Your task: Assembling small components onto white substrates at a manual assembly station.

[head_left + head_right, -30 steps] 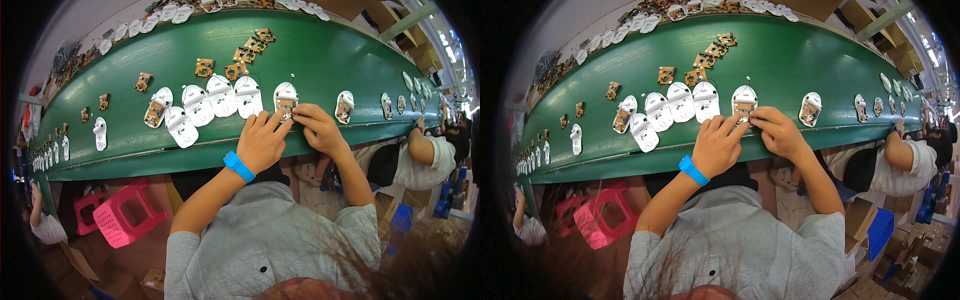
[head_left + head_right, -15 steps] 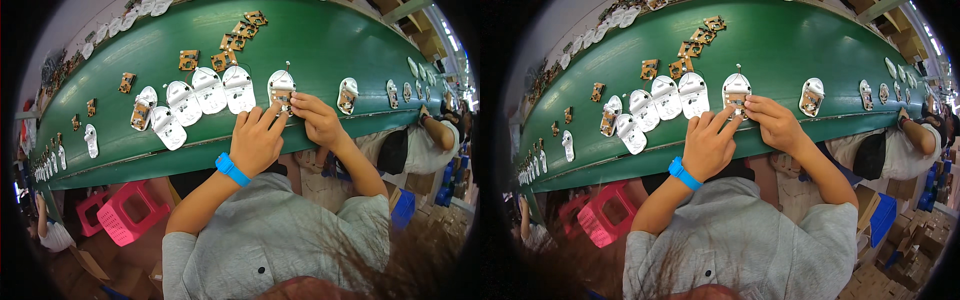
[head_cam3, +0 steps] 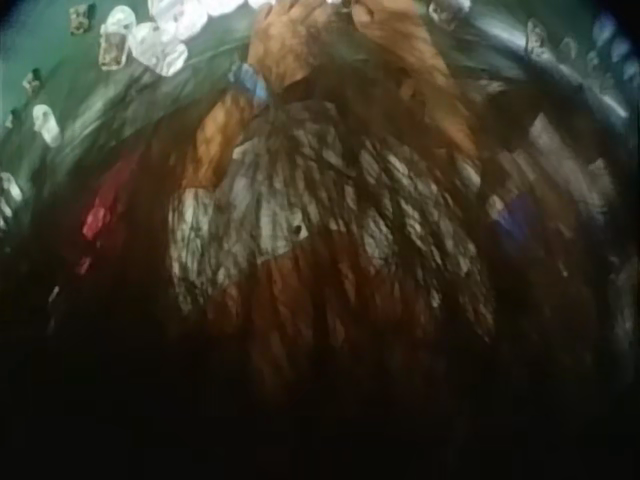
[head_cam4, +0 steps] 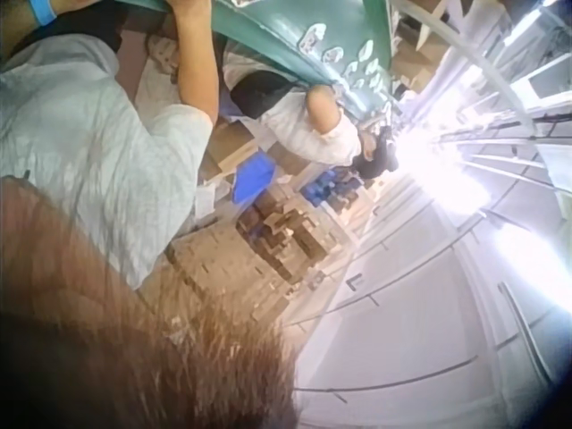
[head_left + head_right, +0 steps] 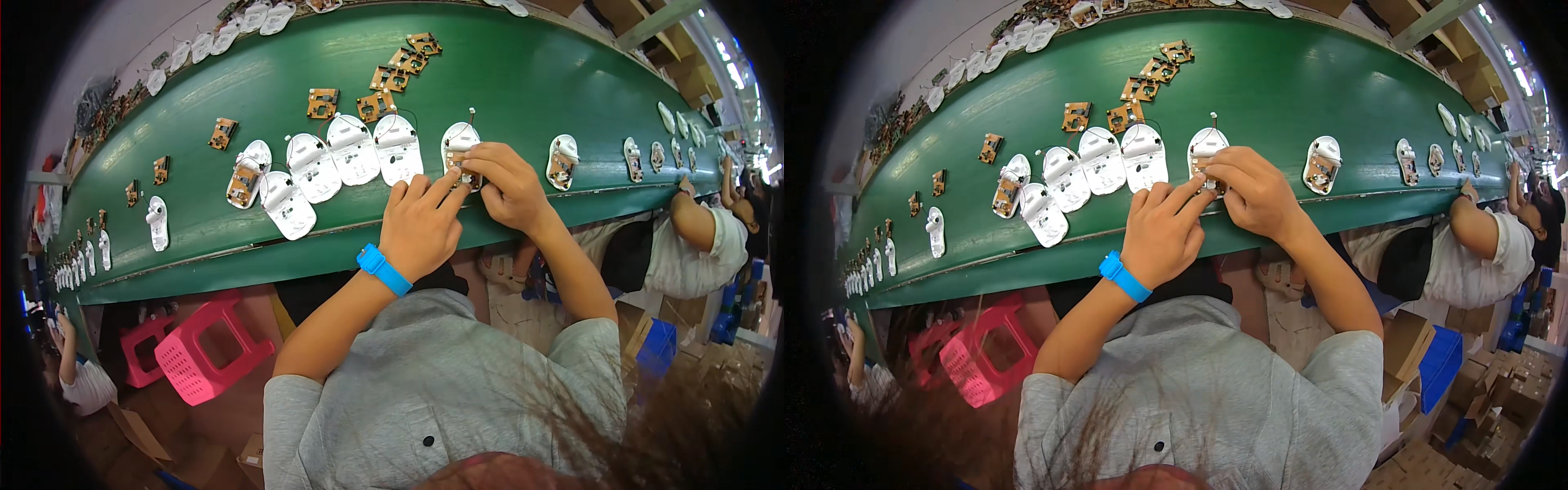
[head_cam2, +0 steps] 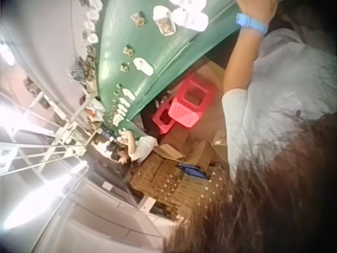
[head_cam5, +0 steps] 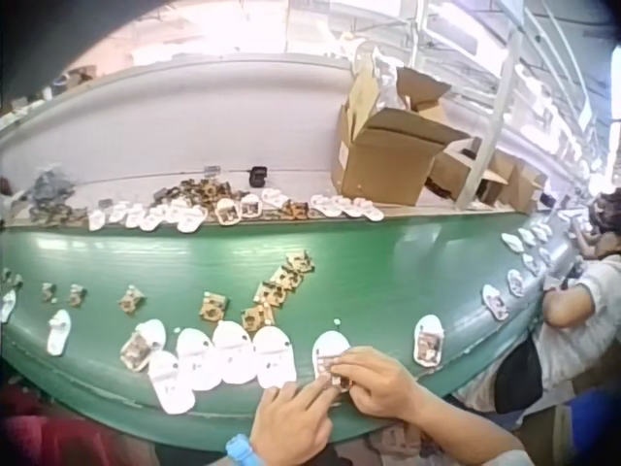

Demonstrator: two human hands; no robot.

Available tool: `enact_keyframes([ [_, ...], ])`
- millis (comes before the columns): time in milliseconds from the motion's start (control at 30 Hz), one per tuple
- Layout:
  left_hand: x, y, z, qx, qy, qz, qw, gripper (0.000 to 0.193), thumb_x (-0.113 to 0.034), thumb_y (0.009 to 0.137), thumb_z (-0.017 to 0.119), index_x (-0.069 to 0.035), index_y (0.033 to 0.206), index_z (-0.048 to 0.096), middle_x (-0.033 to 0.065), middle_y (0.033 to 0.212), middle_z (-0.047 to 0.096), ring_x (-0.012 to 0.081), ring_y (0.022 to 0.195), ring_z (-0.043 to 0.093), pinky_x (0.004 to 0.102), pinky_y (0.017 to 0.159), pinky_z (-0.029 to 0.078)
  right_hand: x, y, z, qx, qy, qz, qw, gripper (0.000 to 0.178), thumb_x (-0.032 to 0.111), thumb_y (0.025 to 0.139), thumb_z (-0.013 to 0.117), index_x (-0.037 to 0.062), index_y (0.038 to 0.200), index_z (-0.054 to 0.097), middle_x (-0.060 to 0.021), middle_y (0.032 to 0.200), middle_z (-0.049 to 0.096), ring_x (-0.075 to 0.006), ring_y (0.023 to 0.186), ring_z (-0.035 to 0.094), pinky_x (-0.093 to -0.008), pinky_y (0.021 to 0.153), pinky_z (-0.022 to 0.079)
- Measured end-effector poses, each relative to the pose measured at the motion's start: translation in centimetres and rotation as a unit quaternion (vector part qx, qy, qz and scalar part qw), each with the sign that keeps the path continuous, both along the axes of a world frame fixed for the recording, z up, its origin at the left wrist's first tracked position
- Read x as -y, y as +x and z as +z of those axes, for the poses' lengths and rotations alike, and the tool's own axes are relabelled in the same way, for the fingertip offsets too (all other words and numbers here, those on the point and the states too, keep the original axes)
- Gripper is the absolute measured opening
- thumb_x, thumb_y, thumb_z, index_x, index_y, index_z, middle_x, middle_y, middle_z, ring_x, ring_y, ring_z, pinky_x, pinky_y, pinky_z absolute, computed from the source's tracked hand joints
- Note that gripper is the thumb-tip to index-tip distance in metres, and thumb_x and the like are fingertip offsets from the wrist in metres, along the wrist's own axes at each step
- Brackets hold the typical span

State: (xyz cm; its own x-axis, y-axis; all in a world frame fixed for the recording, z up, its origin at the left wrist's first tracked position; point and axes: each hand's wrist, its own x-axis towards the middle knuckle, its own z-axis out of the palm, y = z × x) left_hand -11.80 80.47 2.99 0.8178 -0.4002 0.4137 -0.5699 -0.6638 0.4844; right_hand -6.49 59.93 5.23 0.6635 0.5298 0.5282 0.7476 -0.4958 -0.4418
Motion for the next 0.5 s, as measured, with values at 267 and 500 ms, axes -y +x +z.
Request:
enact_keyframes([
  [267,0.2,-0.5,0.0,0.007,-0.001,0.012,1.0,0.045,-0.013,0.081,0.068,-0.012,0.126,0.071,0.0052,0.137,0.065,0.0279,0.101,0.058,0.0429,0.089,0.044,2.9,0.3,0.1,-0.01,0.008,-0.055,0.998,0.032,-0.014,0.072,0.059,-0.0011,0.097,0.074,-0.0157,0.111,0.072,-0.034,0.106,0.069,-0.0427,0.09,0.057],
  [500,-0.1,-0.5,0.0,-0.01,0.013,-0.004,1.0,0.048,-0.014,0.082,0.068,-0.013,0.13,0.068,0.0048,0.141,0.061,0.0284,0.105,0.056,0.0435,0.092,0.045,2.5,-0.7,-1.0,-0.025,0.021,-0.056,0.998,0.031,-0.011,0.077,0.061,-0.0003,0.103,0.075,-0.0157,0.108,0.074,-0.0327,0.103,0.071,-0.04,0.089,0.058],
])
